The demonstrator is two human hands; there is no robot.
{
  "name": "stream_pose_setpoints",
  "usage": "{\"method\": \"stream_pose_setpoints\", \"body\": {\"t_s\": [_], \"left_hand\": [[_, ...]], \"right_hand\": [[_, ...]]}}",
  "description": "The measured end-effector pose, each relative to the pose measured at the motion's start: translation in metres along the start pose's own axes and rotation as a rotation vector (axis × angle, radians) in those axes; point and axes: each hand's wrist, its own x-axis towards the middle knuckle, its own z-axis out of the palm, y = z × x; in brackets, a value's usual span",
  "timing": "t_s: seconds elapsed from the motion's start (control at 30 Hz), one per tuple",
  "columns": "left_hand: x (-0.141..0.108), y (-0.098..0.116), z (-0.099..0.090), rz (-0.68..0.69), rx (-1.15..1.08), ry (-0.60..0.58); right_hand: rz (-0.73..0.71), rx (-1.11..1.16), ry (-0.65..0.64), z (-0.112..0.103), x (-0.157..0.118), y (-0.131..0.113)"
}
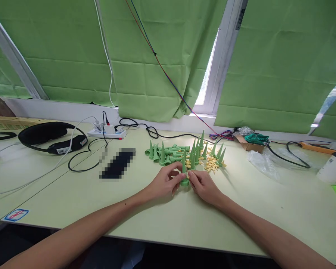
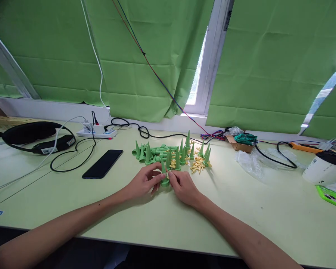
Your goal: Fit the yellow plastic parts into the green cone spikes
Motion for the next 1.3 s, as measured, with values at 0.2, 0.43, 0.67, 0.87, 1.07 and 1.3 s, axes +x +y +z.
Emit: {"method": "stream_pose_setpoints", "body": {"t_s": [0.2,0.43,0.67,0.87,1.07,1.3], "left_hand": [[0.001,-0.001,-0.002,0.015,-0.125,-0.047],[0.005,-0.006,-0.003,-0.013,-0.168,-0.028],[0.005,-0.011,-0.001,-0.028,-0.111,-0.015],[0.006,-0.011,-0.002,-0.076,-0.090,-0.040],[0.006,-0.011,-0.003,-0.096,-0.084,-0.062],[0.006,-0.016,-0.003,-0.092,-0.078,-0.083]], "right_hand": [[-0.101,-0.123,-0.020,-0.003,-0.002,0.004],[-0.180,-0.220,-0.009,-0.003,-0.004,0.005],[-0.262,-0.305,0.010,0.001,-0.004,0.003],[-0.298,-0.347,0.036,0.005,-0.004,0.002],[-0.328,-0.342,0.012,0.006,-0.004,0.002],[-0.380,-0.419,0.001,0.007,-0.004,0.003]]}}
